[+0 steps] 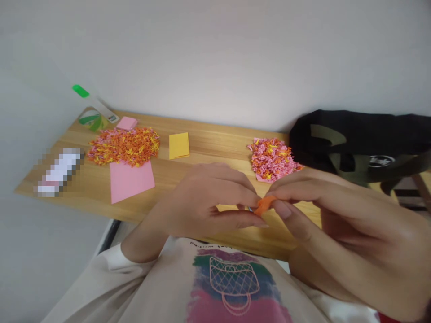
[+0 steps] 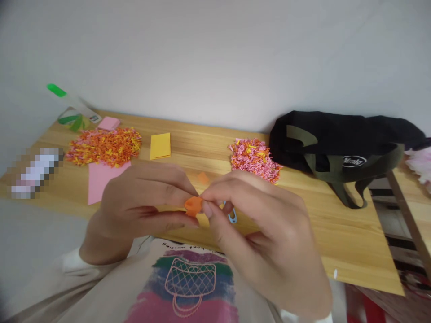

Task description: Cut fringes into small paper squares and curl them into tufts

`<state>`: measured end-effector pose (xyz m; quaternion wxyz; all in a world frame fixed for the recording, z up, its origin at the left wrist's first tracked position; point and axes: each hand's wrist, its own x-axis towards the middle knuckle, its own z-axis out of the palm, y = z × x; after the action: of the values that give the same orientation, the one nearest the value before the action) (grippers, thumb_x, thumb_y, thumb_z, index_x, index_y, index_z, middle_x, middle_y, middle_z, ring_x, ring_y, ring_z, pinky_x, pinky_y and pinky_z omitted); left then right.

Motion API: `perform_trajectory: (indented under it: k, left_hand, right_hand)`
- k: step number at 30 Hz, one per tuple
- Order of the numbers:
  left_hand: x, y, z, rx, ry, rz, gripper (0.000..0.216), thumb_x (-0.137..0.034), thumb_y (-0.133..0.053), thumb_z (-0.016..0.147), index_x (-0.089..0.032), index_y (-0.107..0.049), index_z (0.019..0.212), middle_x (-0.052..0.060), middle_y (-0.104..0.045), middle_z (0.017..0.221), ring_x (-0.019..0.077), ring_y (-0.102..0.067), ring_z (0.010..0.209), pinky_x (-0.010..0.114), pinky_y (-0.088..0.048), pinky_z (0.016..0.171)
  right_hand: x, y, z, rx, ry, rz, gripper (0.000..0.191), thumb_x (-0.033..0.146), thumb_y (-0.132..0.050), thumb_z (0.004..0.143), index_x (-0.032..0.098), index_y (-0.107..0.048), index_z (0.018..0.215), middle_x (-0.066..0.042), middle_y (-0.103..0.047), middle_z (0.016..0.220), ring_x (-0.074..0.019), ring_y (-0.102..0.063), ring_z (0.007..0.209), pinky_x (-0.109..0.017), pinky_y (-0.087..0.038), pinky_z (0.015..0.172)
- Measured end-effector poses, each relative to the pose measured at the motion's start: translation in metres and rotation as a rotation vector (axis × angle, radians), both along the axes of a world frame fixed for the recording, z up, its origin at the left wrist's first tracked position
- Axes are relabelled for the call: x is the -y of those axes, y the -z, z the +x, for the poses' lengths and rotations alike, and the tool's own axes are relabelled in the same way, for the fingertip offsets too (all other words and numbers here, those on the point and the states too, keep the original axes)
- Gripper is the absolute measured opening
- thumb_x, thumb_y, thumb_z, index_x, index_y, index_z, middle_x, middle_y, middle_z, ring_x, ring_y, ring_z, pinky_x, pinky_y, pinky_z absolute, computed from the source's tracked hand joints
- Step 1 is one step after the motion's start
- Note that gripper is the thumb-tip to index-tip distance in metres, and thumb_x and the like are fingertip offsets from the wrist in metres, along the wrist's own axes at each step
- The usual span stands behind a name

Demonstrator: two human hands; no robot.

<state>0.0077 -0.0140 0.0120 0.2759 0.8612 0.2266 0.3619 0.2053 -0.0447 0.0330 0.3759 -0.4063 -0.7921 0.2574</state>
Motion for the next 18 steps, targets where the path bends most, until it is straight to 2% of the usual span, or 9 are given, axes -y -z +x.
perform_trajectory:
  k: [18]
  left_hand:
    - [0.0016, -0.0005, 0.0002, -0.024, -0.014, -0.018, 0.009, -0.015, -0.065, 0.085, -0.015, -0.07, 0.078, 0.003, -0.074, 0.074, 0.0099, -0.066, 0.067, 0.018, -0.048, 0.065]
  right_hand:
    - [0.001, 0.0015, 0.0004, -0.003, -0.034, 0.011, 0.012, 0.007, -0.058, 0.085, 0.017, -0.064, 0.085, -0.002, -0.069, 0.078, -0.011, -0.063, 0.074, -0.024, -0.051, 0.064]
